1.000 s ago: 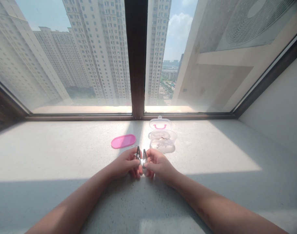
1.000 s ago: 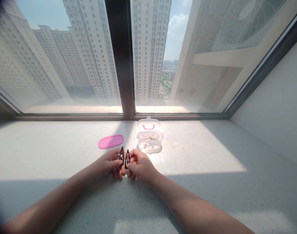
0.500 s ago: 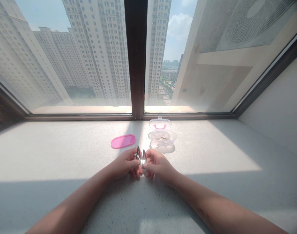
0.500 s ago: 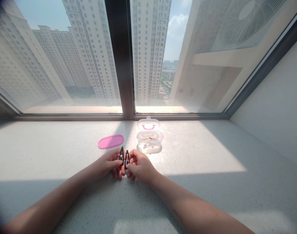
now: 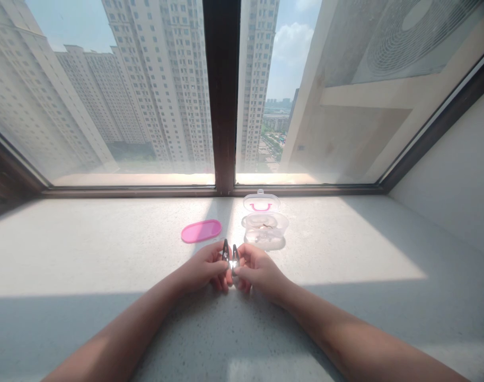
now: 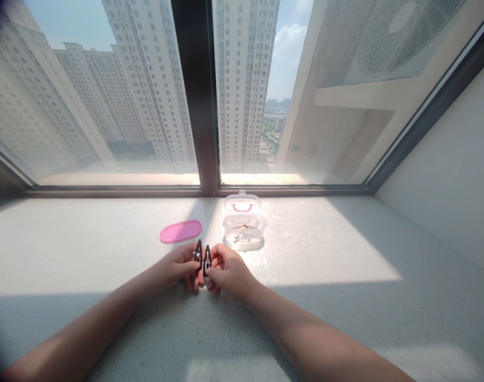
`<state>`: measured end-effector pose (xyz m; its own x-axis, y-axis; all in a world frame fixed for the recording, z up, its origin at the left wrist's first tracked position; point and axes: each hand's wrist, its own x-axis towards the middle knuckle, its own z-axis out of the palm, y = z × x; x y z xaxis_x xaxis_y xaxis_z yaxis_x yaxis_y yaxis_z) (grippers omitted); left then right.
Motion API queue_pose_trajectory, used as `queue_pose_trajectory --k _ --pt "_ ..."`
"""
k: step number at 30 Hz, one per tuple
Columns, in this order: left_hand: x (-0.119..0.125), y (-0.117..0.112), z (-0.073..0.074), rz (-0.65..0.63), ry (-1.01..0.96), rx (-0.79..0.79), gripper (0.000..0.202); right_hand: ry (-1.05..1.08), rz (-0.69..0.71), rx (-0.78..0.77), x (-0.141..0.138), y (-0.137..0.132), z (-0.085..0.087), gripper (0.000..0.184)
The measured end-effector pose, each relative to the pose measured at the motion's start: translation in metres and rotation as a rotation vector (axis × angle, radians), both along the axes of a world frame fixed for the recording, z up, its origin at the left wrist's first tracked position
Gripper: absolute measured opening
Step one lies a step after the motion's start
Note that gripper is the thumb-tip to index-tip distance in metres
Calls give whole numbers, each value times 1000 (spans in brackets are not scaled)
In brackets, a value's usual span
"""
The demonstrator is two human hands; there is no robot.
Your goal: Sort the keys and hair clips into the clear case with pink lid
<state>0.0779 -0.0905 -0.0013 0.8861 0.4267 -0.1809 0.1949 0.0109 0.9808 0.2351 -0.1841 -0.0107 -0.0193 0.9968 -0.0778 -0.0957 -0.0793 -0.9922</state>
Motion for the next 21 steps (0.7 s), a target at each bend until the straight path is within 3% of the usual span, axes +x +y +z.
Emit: queue_pose_trajectory --k 21 --pt "0 -1 1 11 4 4 16 2 -2 -13 -1 0 1 18"
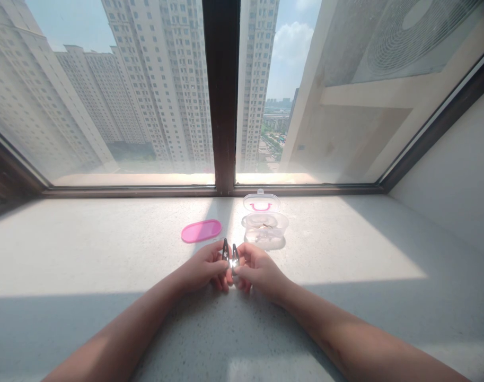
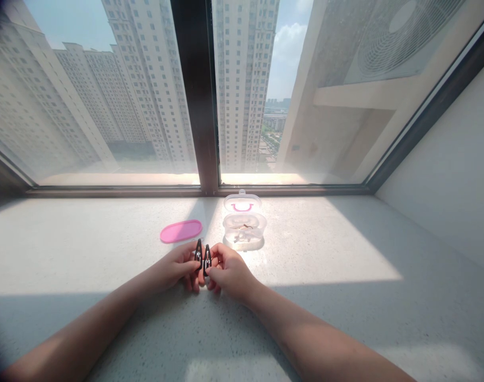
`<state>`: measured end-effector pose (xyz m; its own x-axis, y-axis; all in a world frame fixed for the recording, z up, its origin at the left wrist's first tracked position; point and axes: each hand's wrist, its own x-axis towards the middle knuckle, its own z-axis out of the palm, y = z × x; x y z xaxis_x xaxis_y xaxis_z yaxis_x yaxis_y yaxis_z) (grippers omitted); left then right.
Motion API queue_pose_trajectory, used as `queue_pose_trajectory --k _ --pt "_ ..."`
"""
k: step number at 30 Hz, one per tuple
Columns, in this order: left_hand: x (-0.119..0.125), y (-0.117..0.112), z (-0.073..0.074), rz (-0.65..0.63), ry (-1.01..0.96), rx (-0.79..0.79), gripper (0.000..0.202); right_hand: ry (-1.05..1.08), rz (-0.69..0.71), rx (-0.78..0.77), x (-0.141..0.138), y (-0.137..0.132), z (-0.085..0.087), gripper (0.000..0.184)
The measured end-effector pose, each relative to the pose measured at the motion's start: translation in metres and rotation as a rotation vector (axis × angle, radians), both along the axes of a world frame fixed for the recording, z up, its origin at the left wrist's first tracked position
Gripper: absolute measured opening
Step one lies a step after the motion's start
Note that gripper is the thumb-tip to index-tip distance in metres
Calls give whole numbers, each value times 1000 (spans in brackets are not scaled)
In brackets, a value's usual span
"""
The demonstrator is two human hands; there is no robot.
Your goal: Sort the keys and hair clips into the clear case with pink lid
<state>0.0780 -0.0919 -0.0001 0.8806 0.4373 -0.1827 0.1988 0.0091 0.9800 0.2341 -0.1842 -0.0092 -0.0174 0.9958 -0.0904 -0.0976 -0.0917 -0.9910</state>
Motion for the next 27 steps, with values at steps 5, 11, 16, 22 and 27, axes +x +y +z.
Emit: queue_pose_trajectory --k 5,11,16,22,27 --pt "0 2 -6 -2 -13 4 18 1 2 9 0 0 -1 18" --pt "-1 3 -9 -2 -25 -1 23 -1 -1 8 0 0 -1 19" --pt "-1 3 -9 -1 -33 -5 25 -1 -4 13 0 1 -2 19" --pt "-1 4 -9 -5 -35 -5 21 7 1 24 0 0 -4 19" --pt "-1 3 -6 -8 -34 -18 21 -5 -16 24 0 1 -4 20"
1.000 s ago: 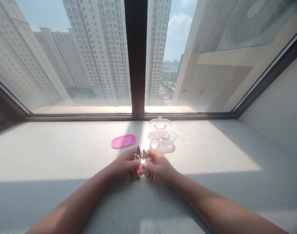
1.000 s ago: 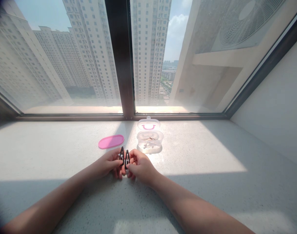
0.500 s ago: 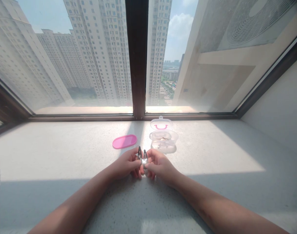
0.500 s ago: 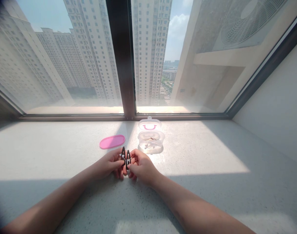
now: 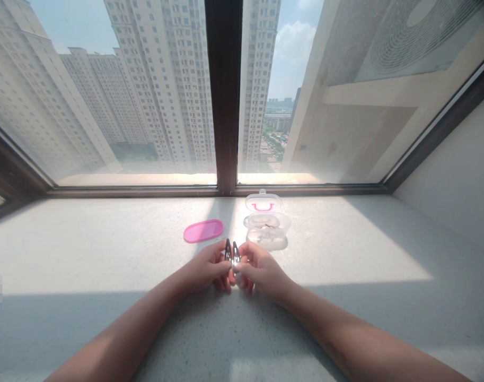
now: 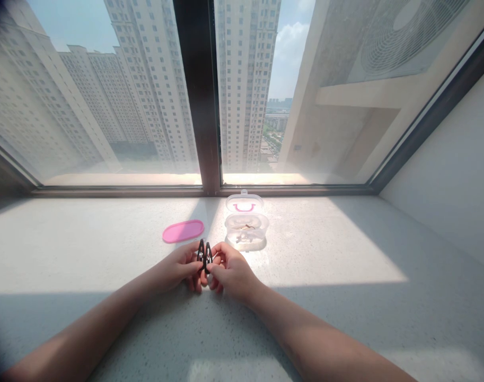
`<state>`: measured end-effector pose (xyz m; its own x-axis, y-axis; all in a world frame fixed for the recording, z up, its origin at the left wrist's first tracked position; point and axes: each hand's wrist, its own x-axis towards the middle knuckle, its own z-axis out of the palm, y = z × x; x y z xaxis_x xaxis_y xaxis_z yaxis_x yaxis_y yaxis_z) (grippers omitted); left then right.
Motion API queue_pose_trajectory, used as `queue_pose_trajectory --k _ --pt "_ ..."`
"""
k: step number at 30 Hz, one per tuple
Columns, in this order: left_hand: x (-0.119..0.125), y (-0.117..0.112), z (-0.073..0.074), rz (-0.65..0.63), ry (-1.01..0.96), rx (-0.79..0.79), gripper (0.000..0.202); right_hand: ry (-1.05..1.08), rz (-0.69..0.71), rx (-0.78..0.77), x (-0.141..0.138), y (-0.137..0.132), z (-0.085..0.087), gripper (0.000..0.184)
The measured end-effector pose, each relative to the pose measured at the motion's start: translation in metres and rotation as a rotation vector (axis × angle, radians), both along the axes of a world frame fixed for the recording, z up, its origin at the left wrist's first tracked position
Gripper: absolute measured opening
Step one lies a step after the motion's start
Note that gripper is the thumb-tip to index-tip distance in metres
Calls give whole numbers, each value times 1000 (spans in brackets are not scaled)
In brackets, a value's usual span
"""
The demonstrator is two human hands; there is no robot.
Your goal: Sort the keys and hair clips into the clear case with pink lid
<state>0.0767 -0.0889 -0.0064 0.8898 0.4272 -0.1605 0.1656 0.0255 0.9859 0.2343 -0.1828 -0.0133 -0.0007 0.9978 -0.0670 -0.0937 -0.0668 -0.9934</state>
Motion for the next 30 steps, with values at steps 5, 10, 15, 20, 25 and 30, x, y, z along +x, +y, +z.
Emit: queue_pose_trajectory --k 5,10,15,20,25,30 --pt "0 -2 2 -1 14 16 20 19 -11 4 0 0 -2 24" --pt "1 -4 4 2 34 33 22 29 -19 17 0 1 -4 25" --pt "1 -5 7 8 35 35 23 20 -22 1 0 1 -4 27" --pt "1 -4 6 11 41 13 24 19 -35 -4 0 1 -4 28" --pt "1 -2 2 -9 27 30 25 2 -49 -33 0 1 -3 29" --pt "2 -1 6 -38 35 35 28 -66 -42 -83 0 -1 3 25"
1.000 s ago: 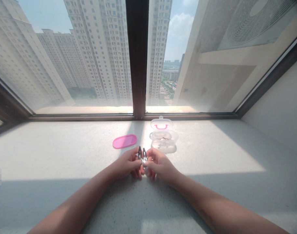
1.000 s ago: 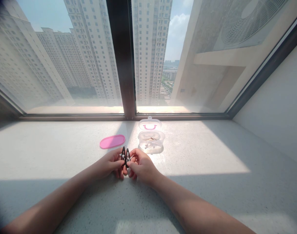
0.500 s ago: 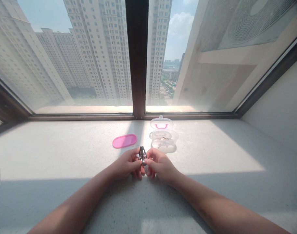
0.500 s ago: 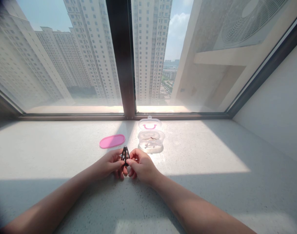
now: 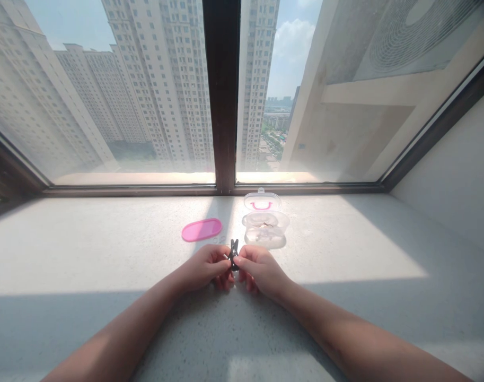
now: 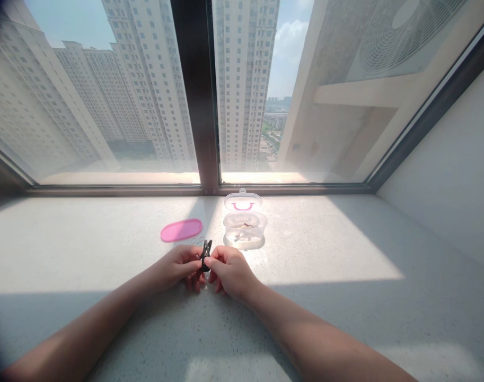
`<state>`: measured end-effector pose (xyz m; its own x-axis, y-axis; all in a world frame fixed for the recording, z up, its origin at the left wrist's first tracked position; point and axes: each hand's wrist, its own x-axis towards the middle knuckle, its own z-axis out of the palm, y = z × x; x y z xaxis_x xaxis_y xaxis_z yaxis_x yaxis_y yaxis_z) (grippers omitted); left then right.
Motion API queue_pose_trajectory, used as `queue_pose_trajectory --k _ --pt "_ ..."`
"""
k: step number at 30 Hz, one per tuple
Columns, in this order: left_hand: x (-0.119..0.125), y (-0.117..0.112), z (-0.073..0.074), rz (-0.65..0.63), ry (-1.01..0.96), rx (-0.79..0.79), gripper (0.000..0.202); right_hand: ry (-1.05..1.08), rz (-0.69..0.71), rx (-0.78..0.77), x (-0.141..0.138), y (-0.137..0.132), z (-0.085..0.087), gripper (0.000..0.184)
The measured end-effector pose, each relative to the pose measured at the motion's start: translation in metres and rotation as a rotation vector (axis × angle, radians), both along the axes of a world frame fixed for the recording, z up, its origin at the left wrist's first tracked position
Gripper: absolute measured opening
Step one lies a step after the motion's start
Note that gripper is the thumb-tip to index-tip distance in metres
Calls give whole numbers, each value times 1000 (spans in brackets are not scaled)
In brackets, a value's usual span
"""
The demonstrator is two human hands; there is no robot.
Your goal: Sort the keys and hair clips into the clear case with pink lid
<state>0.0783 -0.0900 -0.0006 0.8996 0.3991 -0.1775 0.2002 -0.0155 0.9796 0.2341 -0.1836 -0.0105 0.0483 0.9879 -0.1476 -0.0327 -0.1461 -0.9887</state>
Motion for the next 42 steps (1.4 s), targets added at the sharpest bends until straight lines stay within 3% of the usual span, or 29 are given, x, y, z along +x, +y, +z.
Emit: queue_pose_trajectory --k 8,21,29,36,42 --pt "-2 2 5 -3 7 -57 32 13 -28 -32 1 0 3 23" --pt "-7 4 14 -154 -1 -65 29 -60 -71 -44 -4 -3 5 20" --pt "-2 2 11 -67 40 -10 33 -143 -62 -15 -4 -2 4 19" --pt "-3 2 9 -94 46 -27 29 29 -199 24 0 -1 3 24" --pt "-4 2 6 -84 46 -3 29 -36 -183 138 5 -2 20 16"
